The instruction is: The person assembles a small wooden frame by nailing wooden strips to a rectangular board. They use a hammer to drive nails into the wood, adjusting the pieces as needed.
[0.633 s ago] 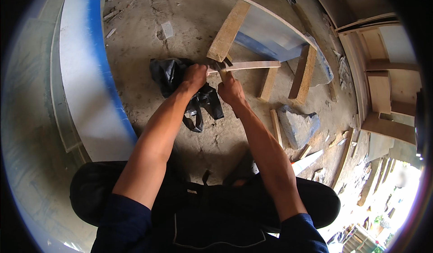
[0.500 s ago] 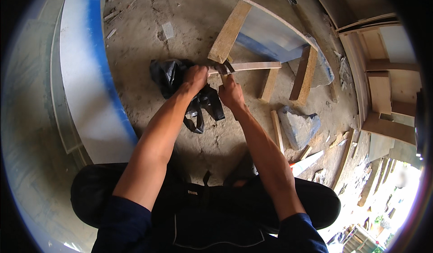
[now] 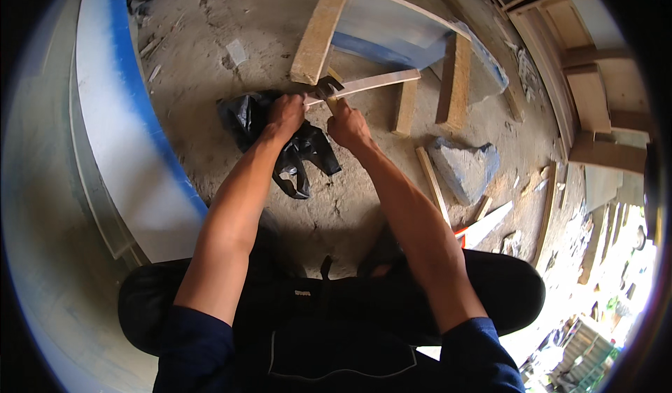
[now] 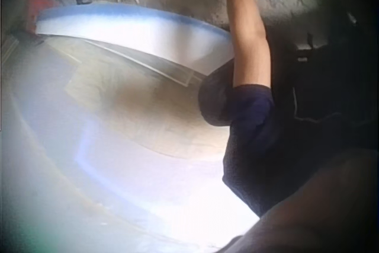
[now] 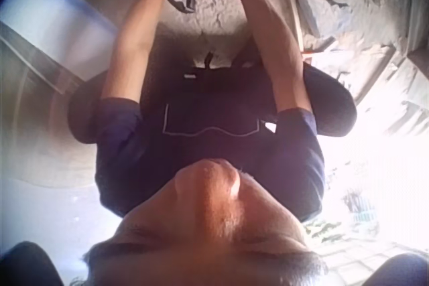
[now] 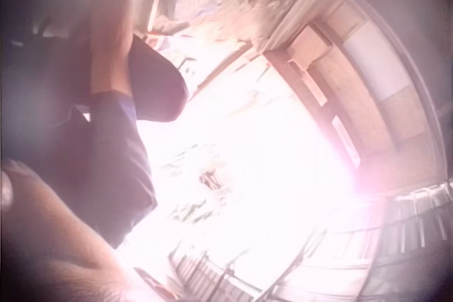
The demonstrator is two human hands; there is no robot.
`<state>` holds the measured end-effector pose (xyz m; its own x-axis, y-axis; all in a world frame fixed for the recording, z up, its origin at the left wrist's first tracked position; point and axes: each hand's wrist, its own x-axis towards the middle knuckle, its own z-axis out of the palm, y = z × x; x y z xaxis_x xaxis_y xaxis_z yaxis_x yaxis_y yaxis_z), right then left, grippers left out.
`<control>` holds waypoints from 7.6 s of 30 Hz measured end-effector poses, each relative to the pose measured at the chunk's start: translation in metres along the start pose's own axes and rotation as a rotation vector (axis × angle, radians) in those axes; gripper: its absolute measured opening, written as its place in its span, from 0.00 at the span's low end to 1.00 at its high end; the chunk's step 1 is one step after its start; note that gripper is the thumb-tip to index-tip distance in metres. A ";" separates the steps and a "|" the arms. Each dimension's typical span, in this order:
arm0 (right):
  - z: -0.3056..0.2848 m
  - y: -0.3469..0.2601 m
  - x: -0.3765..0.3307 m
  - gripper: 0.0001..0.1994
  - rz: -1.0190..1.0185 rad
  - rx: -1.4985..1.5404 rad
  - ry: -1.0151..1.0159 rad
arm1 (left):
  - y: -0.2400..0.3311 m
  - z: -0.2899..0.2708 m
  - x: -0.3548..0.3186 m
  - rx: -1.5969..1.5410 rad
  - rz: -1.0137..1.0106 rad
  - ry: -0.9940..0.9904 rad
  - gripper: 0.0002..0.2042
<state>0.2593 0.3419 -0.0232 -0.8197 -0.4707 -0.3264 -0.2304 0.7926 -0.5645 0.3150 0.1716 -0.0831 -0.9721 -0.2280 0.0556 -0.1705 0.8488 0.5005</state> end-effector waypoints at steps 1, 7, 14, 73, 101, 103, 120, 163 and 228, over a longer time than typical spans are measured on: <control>-0.005 0.002 0.000 0.18 0.031 -0.007 0.001 | 0.003 -0.004 0.002 0.014 -0.019 -0.048 0.13; -0.038 0.036 -0.024 0.19 0.201 -0.081 0.009 | 0.018 -0.011 -0.004 0.146 -0.001 -0.065 0.17; -0.042 0.091 -0.061 0.19 0.326 -0.100 -0.030 | 0.045 -0.008 -0.011 0.485 0.130 -0.012 0.22; 0.008 0.110 -0.063 0.19 0.248 -0.167 -0.223 | 0.087 0.060 0.082 0.102 0.106 -0.086 0.26; -0.193 0.131 0.001 0.30 0.299 0.988 0.557 | 0.070 -0.140 0.114 -1.460 -0.567 -0.464 0.32; -0.232 0.090 0.016 0.33 0.376 1.148 0.241 | 0.102 -0.166 0.120 -1.320 -0.534 -0.364 0.37; -0.198 0.003 0.025 0.48 0.049 0.915 0.505 | 0.049 -0.135 0.053 -0.729 -0.106 0.525 0.33; -0.178 0.085 0.076 0.43 0.211 0.287 0.329 | 0.075 -0.093 0.100 -0.373 -0.525 0.259 0.31; -0.216 -0.026 -0.009 0.24 -0.151 1.397 0.328 | 0.069 -0.185 0.089 -0.422 -0.495 0.524 0.31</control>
<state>0.1597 0.4088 0.1580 -0.9597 -0.2538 -0.1203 0.2106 -0.3668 -0.9062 0.2461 0.1214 0.1164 -0.5817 -0.8088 0.0864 -0.3823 0.3657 0.8486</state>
